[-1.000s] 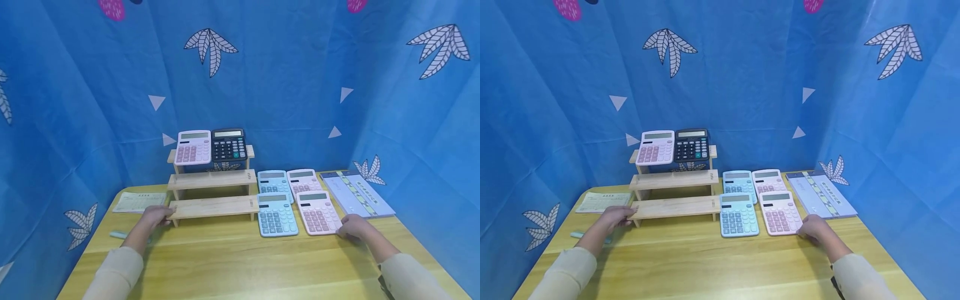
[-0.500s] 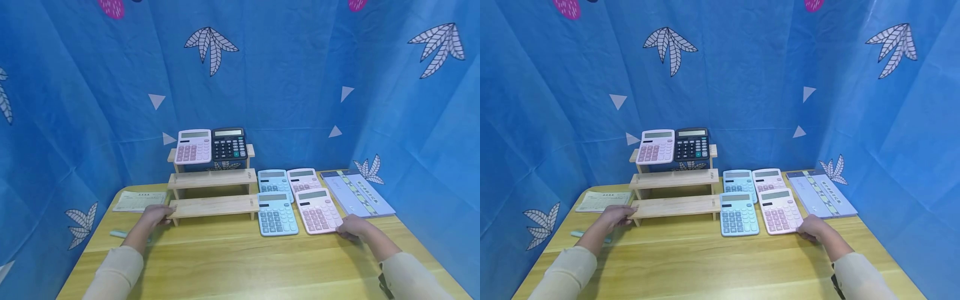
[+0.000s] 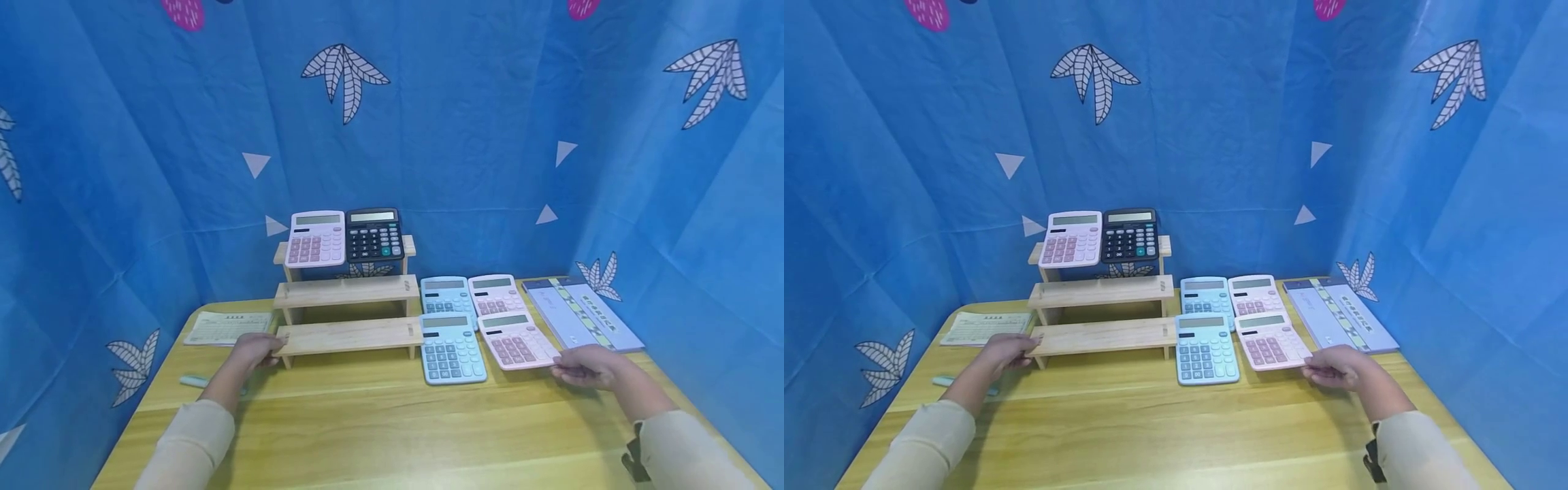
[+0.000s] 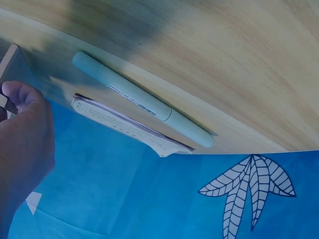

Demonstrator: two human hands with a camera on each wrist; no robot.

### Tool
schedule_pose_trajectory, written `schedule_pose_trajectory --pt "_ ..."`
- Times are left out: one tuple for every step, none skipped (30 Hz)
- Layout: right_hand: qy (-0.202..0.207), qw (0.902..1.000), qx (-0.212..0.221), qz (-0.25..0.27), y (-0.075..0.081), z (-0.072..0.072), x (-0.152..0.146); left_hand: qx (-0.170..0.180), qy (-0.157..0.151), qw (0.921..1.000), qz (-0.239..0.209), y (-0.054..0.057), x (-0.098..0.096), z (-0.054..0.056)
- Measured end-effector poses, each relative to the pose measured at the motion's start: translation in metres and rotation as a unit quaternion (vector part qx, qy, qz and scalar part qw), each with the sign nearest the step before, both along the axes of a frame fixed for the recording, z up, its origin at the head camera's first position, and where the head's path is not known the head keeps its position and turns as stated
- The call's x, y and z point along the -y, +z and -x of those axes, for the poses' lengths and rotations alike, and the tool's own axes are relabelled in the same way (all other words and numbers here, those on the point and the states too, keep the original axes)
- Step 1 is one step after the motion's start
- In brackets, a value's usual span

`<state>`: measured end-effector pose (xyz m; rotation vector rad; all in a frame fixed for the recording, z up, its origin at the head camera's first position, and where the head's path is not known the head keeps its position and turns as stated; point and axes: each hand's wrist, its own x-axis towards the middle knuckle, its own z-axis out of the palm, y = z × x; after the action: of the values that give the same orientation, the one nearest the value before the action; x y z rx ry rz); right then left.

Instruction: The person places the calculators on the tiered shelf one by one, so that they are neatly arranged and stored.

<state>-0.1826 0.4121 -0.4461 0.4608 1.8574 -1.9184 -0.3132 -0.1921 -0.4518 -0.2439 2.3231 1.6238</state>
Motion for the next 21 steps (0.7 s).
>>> schedule_pose_trajectory --pt "0.000 0.9996 0.004 0.029 0.001 0.000 -0.001 0.000 0.002 1.0000 -0.002 0.000 0.000 0.000" --pt "-0.002 0.9983 0.009 0.057 0.001 0.000 -0.002 0.001 0.003 1.0000 -0.002 0.000 0.000 0.000" --pt "-0.002 0.9967 0.012 0.080 0.002 0.000 -0.002 0.000 0.000 1.0000 -0.001 0.000 0.001 0.000" --pt "0.000 0.9954 0.012 0.095 0.003 -0.001 -0.003 -0.002 -0.002 1.0000 0.001 0.000 0.001 -0.001" --pt "-0.002 0.9942 0.012 0.107 0.004 -0.002 -0.002 -0.002 0.001 1.0000 0.003 -0.001 0.001 -0.001" --pt "-0.005 0.9931 0.012 0.116 0.004 -0.003 -0.002 -0.002 0.001 1.0000 0.005 -0.001 0.001 -0.001" --pt "-0.007 0.9923 0.012 0.123 0.005 -0.004 -0.001 -0.002 0.000 1.0000 0.006 -0.002 0.001 0.000" --pt "-0.008 0.9915 0.010 0.130 0.005 -0.006 -0.001 -0.002 -0.002 1.0000 0.006 -0.003 0.001 0.000" --pt "-0.010 0.9907 0.011 0.136 0.006 -0.007 0.000 -0.002 -0.002 1.0000 0.006 -0.004 0.001 0.000" --pt "-0.009 0.9895 0.009 0.144 0.007 -0.008 0.000 -0.001 0.000 1.0000 0.004 -0.005 0.001 0.001" --pt "-0.010 0.9885 0.008 0.151 0.007 -0.009 0.000 -0.001 0.001 1.0000 0.002 -0.006 0.001 0.001" --pt "-0.009 0.9873 0.007 0.158 0.008 -0.010 0.000 -0.001 0.002 1.0000 0.000 -0.006 0.001 0.002" --pt "-0.009 0.9868 0.005 0.162 0.008 -0.010 0.001 -0.001 0.002 1.0000 -0.002 -0.006 0.001 0.003" --pt "-0.008 0.9860 0.000 0.167 0.010 -0.010 0.001 0.000 0.003 1.0000 -0.002 -0.007 0.001 0.003" --pt "-0.009 0.9853 -0.003 0.171 0.011 -0.010 0.001 0.000 0.004 1.0000 -0.002 -0.007 0.002 0.003" --pt "-0.010 0.9841 -0.008 0.177 0.012 -0.009 0.002 0.000 0.005 1.0000 -0.002 -0.007 0.002 0.003" --pt "-0.014 0.9834 -0.010 0.181 0.013 -0.009 0.003 0.000 0.006 1.0000 0.000 -0.006 0.002 0.003" --pt "-0.016 0.9825 -0.013 0.185 0.015 -0.008 0.004 0.000 0.006 1.0000 0.001 -0.006 0.002 0.003" --pt "-0.021 0.9820 -0.015 0.187 0.017 -0.007 0.005 -0.002 0.005 1.0000 0.001 -0.006 0.002 0.003" --pt "-0.023 0.9810 -0.019 0.192 0.019 -0.007 0.007 -0.003 0.003 1.0000 0.002 -0.006 0.002 0.003" --pt "-0.025 0.9797 -0.021 0.198 0.021 -0.007 0.009 -0.005 0.002 1.0000 0.002 -0.005 0.001 0.003"
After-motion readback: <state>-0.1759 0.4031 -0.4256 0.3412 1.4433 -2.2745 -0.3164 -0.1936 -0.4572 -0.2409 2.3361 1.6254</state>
